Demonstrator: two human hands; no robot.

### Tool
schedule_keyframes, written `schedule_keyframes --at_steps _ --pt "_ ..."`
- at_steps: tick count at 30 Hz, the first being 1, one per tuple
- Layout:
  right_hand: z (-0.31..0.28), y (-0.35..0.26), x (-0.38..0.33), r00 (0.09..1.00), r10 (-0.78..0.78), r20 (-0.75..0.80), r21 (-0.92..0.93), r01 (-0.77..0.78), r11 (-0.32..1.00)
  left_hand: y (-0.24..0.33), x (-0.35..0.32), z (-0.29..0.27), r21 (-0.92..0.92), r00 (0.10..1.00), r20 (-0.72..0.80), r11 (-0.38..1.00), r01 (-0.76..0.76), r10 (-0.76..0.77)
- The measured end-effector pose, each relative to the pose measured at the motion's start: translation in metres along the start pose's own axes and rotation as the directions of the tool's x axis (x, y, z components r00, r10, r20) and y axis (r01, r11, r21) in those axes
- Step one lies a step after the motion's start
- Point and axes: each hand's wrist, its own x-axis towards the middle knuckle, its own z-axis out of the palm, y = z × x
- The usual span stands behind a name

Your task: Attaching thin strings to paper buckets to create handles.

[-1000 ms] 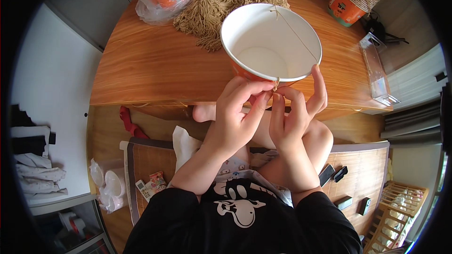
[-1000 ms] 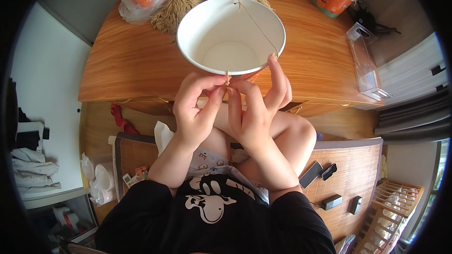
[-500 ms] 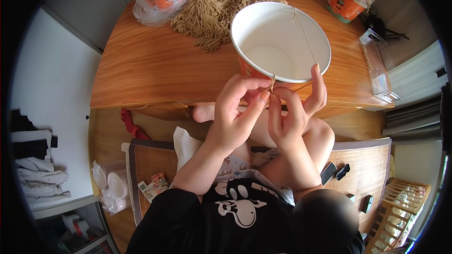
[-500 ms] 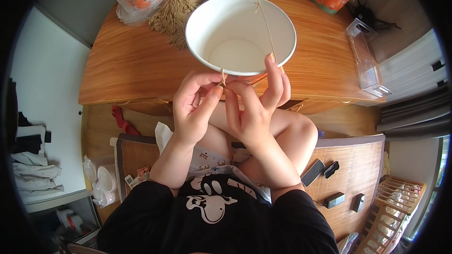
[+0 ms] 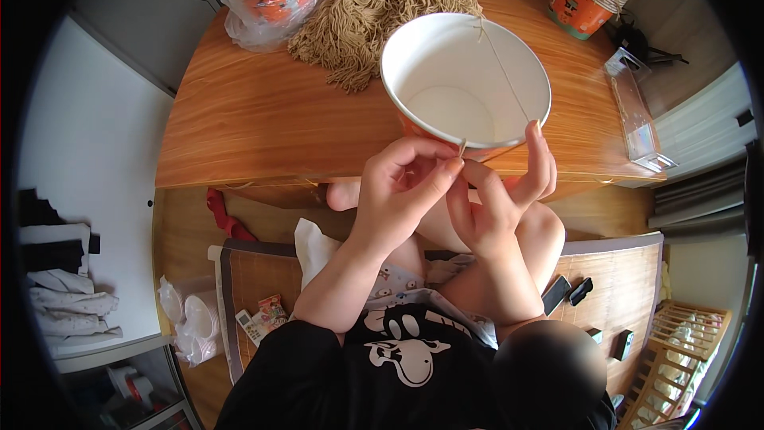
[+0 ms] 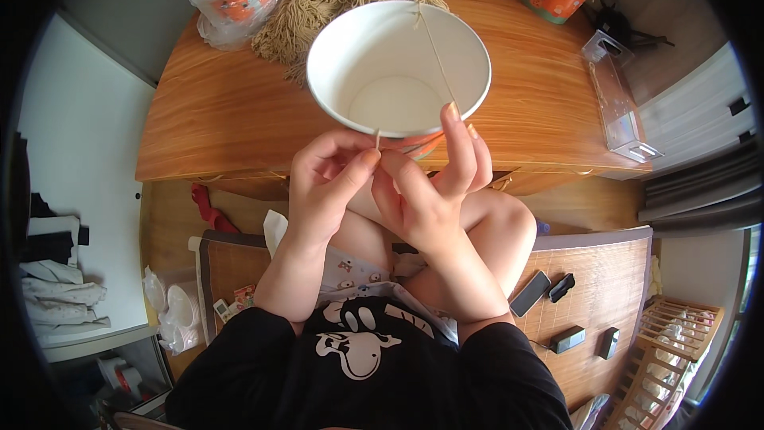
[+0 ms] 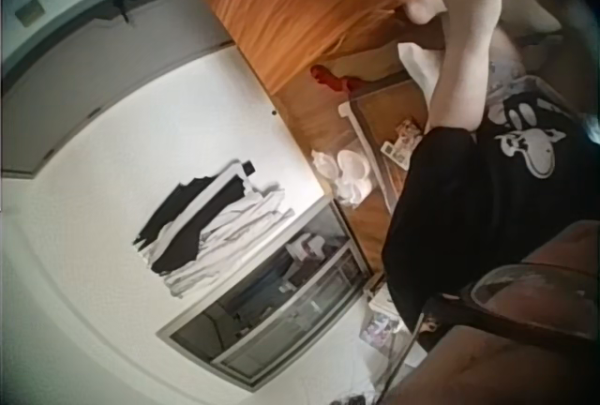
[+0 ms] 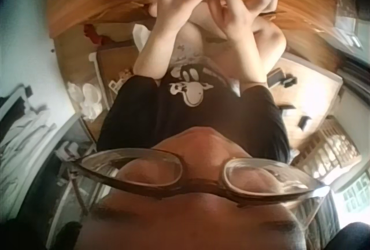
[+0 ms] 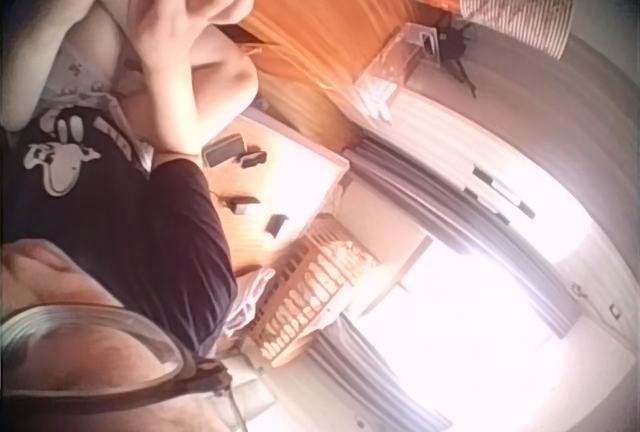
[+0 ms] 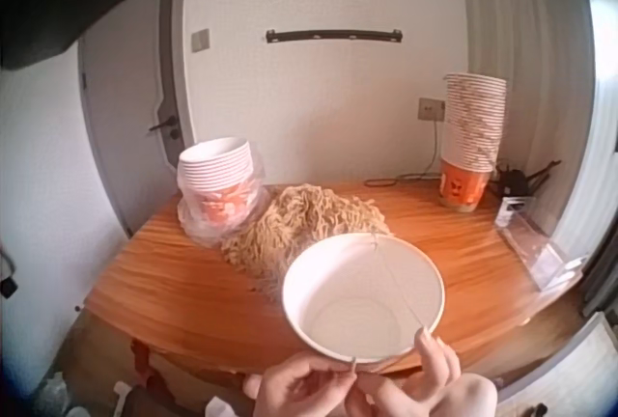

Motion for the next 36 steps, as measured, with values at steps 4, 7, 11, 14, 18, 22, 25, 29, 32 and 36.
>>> schedule_keyframes --at_steps 4,7,11,14,18,22,25,29,32,36 --pt "0.005 0.007 -0.003 0.996 -0.072 -0.052 0.039 0.074 0.997 0.0 0.0 0.006 -0.06 0.999 -0.024 0.998 -0.035 0.034" --pt "0.002 0.014 -0.001 0.992 -0.116 -0.051 0.045 0.118 0.992 -0.001 -0.001 0.012 -0.085 0.997 -0.042 0.994 -0.073 0.069" --pt "0.001 0.017 -0.002 0.994 -0.108 -0.031 0.045 0.11 0.993 -0.002 -0.001 0.016 -0.089 0.996 -0.062 0.994 -0.062 0.056" --pt "-0.001 0.019 -0.003 0.994 -0.104 -0.02 0.05 0.105 0.993 -0.002 -0.002 0.019 -0.095 0.997 -0.071 0.994 -0.043 0.037" --pt "-0.003 0.021 -0.006 0.996 -0.088 -0.011 0.003 0.088 0.996 0.001 -0.001 0.02 -0.074 0.998 -0.062 0.997 0.014 -0.019" --pt "-0.014 0.017 -0.003 0.996 -0.029 0.081 -0.137 0.04 0.99 0.003 0.002 0.017 -0.039 0.998 -0.057 0.999 0.036 -0.038" --pt "-0.031 0.025 0.003 0.991 -0.058 0.121 -0.229 0.085 0.97 0.007 0.002 0.02 -0.093 0.998 -0.068 0.996 0.002 -0.009" --pt "-0.048 0.042 0.008 0.994 0.012 0.109 -0.217 0.012 0.976 0.009 0.003 0.021 -0.094 0.991 -0.102 0.992 0.079 -0.088" --pt "-0.06 0.055 0.018 0.995 0.06 0.085 -0.148 -0.047 0.988 0.014 0.005 0.023 -0.187 0.985 -0.096 0.975 0.123 -0.142" --pt "-0.07 0.071 0.037 0.995 0.068 0.07 -0.179 -0.055 0.982 0.016 0.012 0.022 -0.088 0.993 -0.108 0.995 0.038 -0.048"
